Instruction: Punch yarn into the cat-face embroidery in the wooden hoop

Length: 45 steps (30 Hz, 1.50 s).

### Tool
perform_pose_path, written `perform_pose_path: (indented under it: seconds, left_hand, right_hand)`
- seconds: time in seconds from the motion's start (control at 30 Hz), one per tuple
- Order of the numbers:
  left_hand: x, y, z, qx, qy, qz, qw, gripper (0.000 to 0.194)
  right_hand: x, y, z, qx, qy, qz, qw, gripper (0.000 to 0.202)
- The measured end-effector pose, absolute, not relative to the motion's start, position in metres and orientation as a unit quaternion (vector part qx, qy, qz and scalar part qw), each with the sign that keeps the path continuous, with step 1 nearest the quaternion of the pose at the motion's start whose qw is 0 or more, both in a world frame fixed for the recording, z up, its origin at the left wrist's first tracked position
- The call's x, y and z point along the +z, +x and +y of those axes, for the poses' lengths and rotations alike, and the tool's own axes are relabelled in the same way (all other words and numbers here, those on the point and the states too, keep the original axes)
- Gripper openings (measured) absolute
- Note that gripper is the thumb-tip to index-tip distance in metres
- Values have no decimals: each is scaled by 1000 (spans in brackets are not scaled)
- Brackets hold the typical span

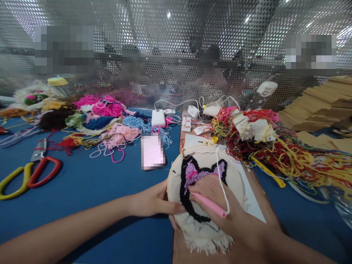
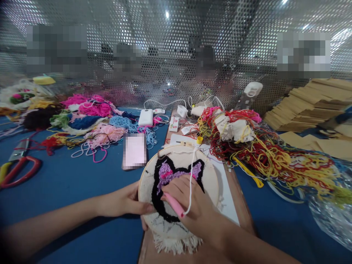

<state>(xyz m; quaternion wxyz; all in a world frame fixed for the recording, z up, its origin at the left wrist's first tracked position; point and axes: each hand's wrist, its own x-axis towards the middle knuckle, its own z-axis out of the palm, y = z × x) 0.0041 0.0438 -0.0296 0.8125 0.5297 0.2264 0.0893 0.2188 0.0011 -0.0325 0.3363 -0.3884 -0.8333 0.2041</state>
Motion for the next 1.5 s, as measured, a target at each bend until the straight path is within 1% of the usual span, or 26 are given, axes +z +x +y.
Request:
perform_pose_path:
  seconds: [0.1,0.17,0.23,0.37,0.53,0.63,0.8,0.9,0.97,1.03,1.1,1.2,1.33,1.43,1.5]
  left_hand:
    - [-31,4,45,96,519,230,818,52]
    - [-30,4,45,95,519,228,818,55]
    - [-30,4,45,94,525,226,815,57]
    - [-29,4,45,94,528,223,814,62]
    - [-29,4,45,93,523,228,816,61]
    - [-29,4,45,92,522,231,816,60]
    - [-29,4,45,95,527,231,813,54]
    - [-30,4,46,94,529,231,811,49]
    - [-31,5,46,91,532,230,810,47]
    - [-31,6,47,85,534,224,811,47]
    - [-32,6,47,82,536,218,811,48]
    - [-32,5,47,86,537,218,810,46]
    - [-32,5,47,86,534,220,812,46]
    - [-32,5,47,88,533,216,813,47]
    - [-33,5,47,92,536,215,811,47]
  right_hand:
    - [-31,220,2,257,-436,-792,342,12]
    - [-28,223,2,323,-474,-732,368,14]
    - [-25,227,1,372,-489,-679,402,19]
    - [-24,230,-1,399,-479,-639,451,24]
    - [-26,229,0,436,-472,-623,446,22]
    - [-27,229,0,416,-474,-642,437,21]
    - [-28,228,-1,329,-486,-717,376,16]
    - [-29,223,-2,249,-453,-781,350,10]
    - [-31,220,-1,207,-422,-818,332,9]
    - [-34,217,1,180,-391,-846,315,11]
    - [-35,216,3,175,-379,-851,318,11]
    - [-32,218,2,235,-421,-803,351,9]
    - [-27,224,-2,361,-475,-694,403,17]
    - [-29,227,-5,398,-474,-644,449,21]
    - [-30,227,-5,409,-468,-637,457,20]
